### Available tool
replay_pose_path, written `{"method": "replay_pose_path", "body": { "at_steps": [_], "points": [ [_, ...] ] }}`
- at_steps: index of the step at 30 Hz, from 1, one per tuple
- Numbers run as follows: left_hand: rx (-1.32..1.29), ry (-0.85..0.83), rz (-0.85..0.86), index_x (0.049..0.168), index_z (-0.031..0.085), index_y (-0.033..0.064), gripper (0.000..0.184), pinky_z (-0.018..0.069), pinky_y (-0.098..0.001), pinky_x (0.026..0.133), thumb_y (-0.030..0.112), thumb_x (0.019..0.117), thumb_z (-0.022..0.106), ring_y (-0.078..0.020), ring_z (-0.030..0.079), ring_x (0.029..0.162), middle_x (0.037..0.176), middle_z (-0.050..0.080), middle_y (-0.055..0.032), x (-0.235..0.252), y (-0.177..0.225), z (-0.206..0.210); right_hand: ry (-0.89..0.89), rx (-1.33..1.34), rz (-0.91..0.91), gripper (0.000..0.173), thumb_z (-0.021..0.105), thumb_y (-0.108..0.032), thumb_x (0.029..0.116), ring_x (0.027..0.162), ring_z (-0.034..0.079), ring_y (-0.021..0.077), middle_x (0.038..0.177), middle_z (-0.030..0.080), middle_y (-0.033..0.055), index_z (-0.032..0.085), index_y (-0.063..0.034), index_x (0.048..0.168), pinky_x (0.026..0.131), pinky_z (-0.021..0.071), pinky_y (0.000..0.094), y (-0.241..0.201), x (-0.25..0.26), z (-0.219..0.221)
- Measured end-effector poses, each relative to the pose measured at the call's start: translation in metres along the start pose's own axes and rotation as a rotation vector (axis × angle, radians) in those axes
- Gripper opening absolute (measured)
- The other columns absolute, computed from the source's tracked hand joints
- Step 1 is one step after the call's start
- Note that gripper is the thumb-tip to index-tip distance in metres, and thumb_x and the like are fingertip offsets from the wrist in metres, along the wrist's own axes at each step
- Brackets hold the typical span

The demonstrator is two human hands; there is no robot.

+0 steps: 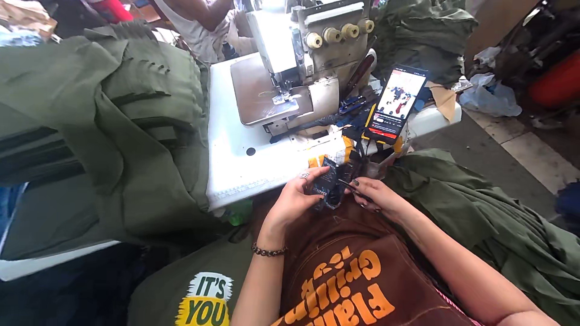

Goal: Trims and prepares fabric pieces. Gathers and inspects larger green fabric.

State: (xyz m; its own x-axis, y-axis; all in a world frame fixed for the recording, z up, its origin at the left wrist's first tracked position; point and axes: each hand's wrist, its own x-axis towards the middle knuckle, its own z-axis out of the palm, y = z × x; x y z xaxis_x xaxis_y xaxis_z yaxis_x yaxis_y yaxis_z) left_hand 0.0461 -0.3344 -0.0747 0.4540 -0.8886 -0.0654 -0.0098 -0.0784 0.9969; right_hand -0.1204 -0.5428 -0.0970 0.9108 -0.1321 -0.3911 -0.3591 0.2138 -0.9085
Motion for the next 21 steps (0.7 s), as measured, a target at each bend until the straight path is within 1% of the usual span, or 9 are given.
{"method": "replay_pose_path", "body": {
  "at_steps": [2, 5, 10, 13, 16, 21],
  "points": [
    [0.003, 0.002, -0.002, 0.143, 0.057, 0.0036, 0.067, 0.0569, -0.0345, 0.099, -0.010, 0.0796, 0.074, -0.0168, 0.065, 0.118, 0.144, 0.057, -0.0091, 0.000, -0.001, -0.001, -0.019, 0.014, 0.011, 0.027, 0.045, -0.024, 0.1074, 0.046, 0.042, -0.0024, 0.065, 0.056, -0.0077, 0.066, -0.0064, 0.112, 0.043, 0.0329, 0.0133, 0.004, -0.003, 0.004],
    [0.044, -0.016, 0.015, 0.143, 0.058, 0.0062, 0.070, 0.0576, -0.0344, 0.098, -0.008, 0.0782, 0.077, -0.0164, 0.064, 0.118, 0.145, 0.056, -0.0088, 0.001, -0.003, 0.000, -0.039, 0.050, 0.020, 0.026, 0.046, -0.024, 0.1076, 0.046, 0.042, -0.0023, 0.065, 0.058, -0.0071, 0.066, -0.0065, 0.110, 0.042, 0.0327, 0.0133, 0.003, -0.003, 0.012],
    [0.061, -0.043, 0.022, 0.144, 0.057, 0.0059, 0.070, 0.0564, -0.0353, 0.100, -0.008, 0.0780, 0.076, -0.0169, 0.063, 0.121, 0.145, 0.056, -0.0091, 0.001, -0.006, 0.004, -0.052, 0.071, -0.016, 0.026, 0.048, -0.023, 0.1070, 0.046, 0.042, -0.0022, 0.064, 0.058, -0.0064, 0.067, -0.0053, 0.108, 0.042, 0.0322, 0.0132, -0.001, 0.005, 0.021],
    [0.045, -0.038, 0.025, 0.143, 0.057, 0.0040, 0.069, 0.0574, -0.0348, 0.098, -0.009, 0.0782, 0.076, -0.0168, 0.064, 0.118, 0.144, 0.056, -0.0099, 0.000, -0.005, 0.006, -0.052, 0.053, -0.032, 0.023, 0.050, -0.021, 0.1065, 0.046, 0.043, -0.0026, 0.064, 0.058, -0.0072, 0.067, -0.0059, 0.105, 0.043, 0.0330, 0.0130, -0.002, 0.008, 0.024],
    [0.044, -0.043, 0.000, 0.144, 0.057, 0.0064, 0.069, 0.0587, -0.0342, 0.096, -0.009, 0.0787, 0.076, -0.0169, 0.066, 0.115, 0.144, 0.056, -0.0097, 0.000, -0.003, 0.008, -0.044, 0.048, -0.035, 0.021, 0.051, -0.021, 0.1063, 0.047, 0.043, -0.0025, 0.063, 0.056, -0.0076, 0.066, -0.0067, 0.103, 0.043, 0.0326, 0.0131, -0.004, 0.009, 0.026],
    [0.042, -0.042, -0.003, 0.144, 0.057, 0.0069, 0.069, 0.0588, -0.0341, 0.096, -0.010, 0.0790, 0.075, -0.0167, 0.066, 0.114, 0.144, 0.056, -0.0088, -0.001, -0.004, 0.009, -0.034, 0.049, -0.048, 0.020, 0.052, -0.020, 0.1061, 0.047, 0.043, -0.0020, 0.063, 0.055, -0.0073, 0.066, -0.0067, 0.102, 0.043, 0.0330, 0.0133, -0.003, 0.010, 0.028]
  ]
}}
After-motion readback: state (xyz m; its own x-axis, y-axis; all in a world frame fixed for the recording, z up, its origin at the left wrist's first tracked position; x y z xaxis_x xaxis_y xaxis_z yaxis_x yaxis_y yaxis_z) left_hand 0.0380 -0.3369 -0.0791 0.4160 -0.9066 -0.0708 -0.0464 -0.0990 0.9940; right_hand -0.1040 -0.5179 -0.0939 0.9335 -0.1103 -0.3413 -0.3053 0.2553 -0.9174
